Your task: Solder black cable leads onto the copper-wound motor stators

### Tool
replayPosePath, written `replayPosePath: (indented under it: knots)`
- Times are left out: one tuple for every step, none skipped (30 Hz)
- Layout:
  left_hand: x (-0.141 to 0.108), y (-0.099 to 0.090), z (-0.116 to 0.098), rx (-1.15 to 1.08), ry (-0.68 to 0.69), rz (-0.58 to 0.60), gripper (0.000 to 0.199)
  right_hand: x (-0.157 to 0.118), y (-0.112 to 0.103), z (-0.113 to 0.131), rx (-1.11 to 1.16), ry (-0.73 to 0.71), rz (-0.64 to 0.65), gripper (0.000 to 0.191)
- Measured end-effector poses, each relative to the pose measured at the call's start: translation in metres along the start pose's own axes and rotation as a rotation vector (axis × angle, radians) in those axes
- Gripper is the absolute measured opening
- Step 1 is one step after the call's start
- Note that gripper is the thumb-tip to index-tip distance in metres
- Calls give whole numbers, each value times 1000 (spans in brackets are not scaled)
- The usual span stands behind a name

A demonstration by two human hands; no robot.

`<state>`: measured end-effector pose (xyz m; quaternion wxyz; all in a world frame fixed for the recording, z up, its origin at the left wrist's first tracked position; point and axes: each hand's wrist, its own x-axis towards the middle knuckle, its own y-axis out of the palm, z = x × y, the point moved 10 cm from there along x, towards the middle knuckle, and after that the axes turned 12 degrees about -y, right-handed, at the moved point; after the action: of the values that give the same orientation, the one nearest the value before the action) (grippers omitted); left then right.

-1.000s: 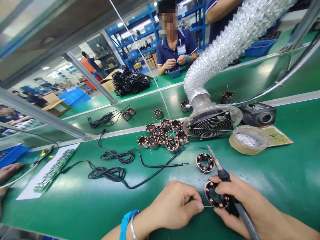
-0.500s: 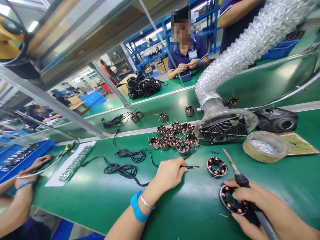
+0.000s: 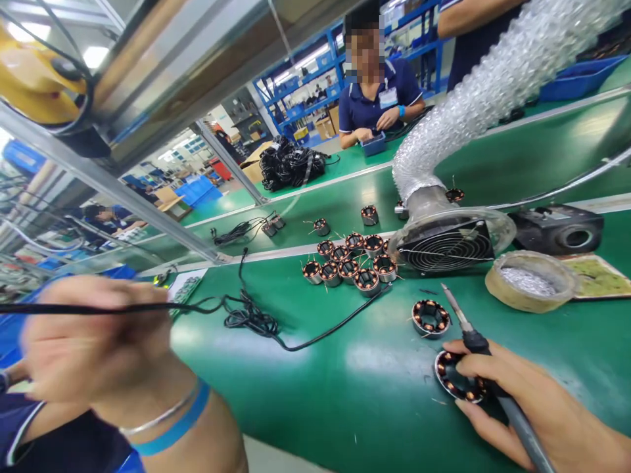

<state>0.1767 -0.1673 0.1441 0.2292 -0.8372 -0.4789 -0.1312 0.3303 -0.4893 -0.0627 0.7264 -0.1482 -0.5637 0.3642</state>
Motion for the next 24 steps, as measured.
replayPosePath:
  knots:
    - [-15,27,1,39,19,119,46,0,-1,1,3,-5,8,29]
    - [-31,58,12,90,-11,247,39,1,-1,2,11,-10,26,29]
    - [-53,103,35,185,-109,520,32,2,-1,4,21,-15,44,30]
    - [-86,147,62,257,-226,847,28,2,-2,7,36,-22,60,31]
    - [-112,176,81,283,-283,1028,26,3,-4,9,50,-25,58,32]
    - [-127,199,97,317,-305,1105,24,3,-8,9,56,-19,33,33]
    - [-136,217,109,340,-304,1129,25,2,-14,8,52,-2,-12,33]
    - [-140,233,118,344,-297,1124,30,1,-21,5,34,20,-76,32]
    - [-142,246,126,338,-295,1114,35,-1,-29,1,1,50,-148,30]
    - [-144,258,132,315,-307,1119,40,-4,-36,-4,-45,83,-217,29]
    - [-144,268,137,280,-335,1137,44,-8,-42,-10,-96,115,-280,27]
    - [-145,276,142,249,-369,1165,48,-11,-47,-15,-142,139,-330,27]
    - [-144,283,146,227,-395,1203,50,-13,-50,-19,-182,156,-365,26]
    - [-143,290,147,218,-401,1246,49,-14,-51,-23,-213,168,-386,26]
    - [-142,296,147,225,-379,1285,47,-14,-52,-27,-235,178,-394,25]
    - [-138,301,144,248,-329,1304,45,-13,-52,-30,-250,179,-398,23]
    - [-135,307,140,289,-259,1306,42,-12,-51,-32,-258,179,-397,22]
    - [-131,312,135,350,-172,1287,41,-11,-51,-33,-262,180,-392,21]
    - [-127,318,130,422,-82,1247,40,-10,-50,-34,-262,181,-386,21]
    - [-125,324,126,498,-3,1198,41,-10,-50,-35,-260,182,-381,20]
    - [-124,331,123,570,60,1155,41,-10,-50,-35,-256,180,-374,20]
    - [-125,338,122,627,103,1125,40,-10,-50,-35,-252,180,-367,19]
    - [-127,344,121,666,128,1108,37,-10,-50,-34,-248,179,-362,19]
    - [-128,350,121,689,135,1098,32,-10,-50,-34,-245,179,-359,19]
